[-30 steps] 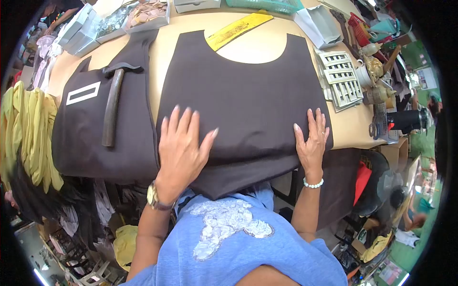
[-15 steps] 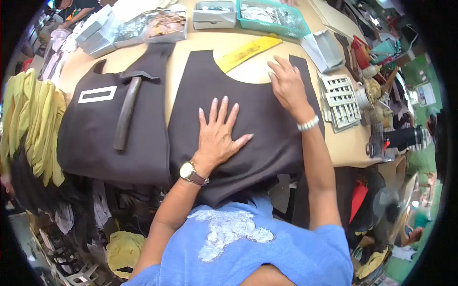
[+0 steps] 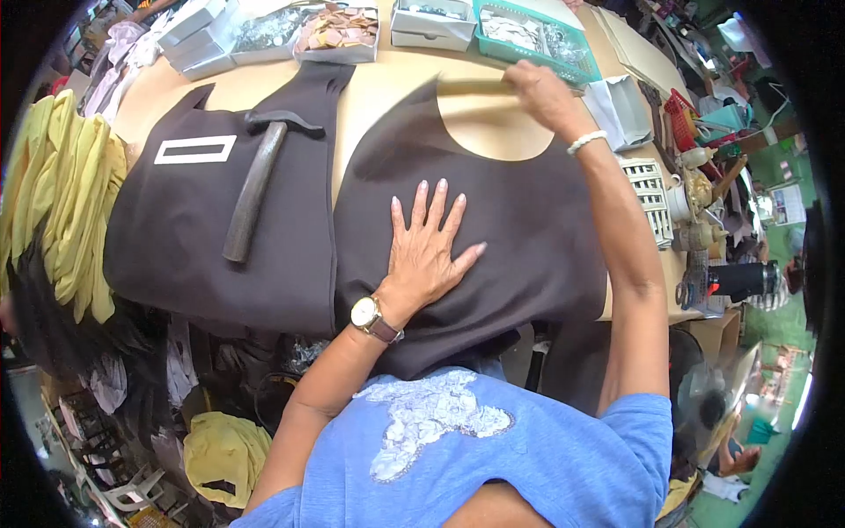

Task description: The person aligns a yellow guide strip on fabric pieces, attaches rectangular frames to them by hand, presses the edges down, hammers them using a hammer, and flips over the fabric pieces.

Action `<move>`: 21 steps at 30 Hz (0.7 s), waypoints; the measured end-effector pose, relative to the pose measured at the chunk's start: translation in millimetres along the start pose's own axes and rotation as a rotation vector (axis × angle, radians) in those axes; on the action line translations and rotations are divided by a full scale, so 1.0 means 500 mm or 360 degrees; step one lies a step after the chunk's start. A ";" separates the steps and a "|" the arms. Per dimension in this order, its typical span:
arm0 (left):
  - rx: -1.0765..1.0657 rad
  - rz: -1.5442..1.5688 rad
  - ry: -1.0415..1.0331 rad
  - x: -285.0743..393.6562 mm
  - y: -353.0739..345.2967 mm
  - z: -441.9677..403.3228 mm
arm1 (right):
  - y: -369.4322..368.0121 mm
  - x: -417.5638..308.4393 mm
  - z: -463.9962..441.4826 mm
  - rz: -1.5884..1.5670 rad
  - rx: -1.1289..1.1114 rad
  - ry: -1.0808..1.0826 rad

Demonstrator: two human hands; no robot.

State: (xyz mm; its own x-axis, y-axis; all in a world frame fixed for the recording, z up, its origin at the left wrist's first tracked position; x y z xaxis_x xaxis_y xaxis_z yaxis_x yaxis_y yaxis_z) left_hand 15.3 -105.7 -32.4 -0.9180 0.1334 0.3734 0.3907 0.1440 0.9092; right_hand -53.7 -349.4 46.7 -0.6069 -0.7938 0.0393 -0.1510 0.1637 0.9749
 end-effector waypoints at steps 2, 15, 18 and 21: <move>0.0010 -0.0052 -0.0011 -0.001 -0.004 -0.001 | 0.079 0.000 0.016 -0.0122 0.0347 0.0096; 0.0275 -0.0038 -0.0180 0.024 0.035 0.013 | 0.099 -0.196 0.169 -0.0213 0.0139 0.0015; 0.0236 0.0031 -0.0152 0.022 0.036 0.018 | 0.061 -0.218 0.269 -0.0227 0.0166 -0.0332; 0.0187 0.0057 -0.0115 0.020 0.048 0.031 | 0.049 -0.230 0.397 -0.0329 0.0098 -0.0841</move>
State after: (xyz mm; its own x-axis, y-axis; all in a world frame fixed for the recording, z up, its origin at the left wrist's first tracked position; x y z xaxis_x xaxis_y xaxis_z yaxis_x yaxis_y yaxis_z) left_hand 16.4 -85.4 -9.7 -0.8977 0.2103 0.3871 0.4322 0.2509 0.8661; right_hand -142.6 -138.0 22.6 -0.8654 -0.4145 -0.2817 -0.3440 0.0826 0.9353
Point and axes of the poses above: each hand's wrist, its own z-axis away from the middle knuckle, its own y-axis out of the back of the hand, x = y × z, the point moved 8 cm from there along -z, towards the middle knuckle, and after that the axes turned 3 degrees about -x, right-handed, at the moved point
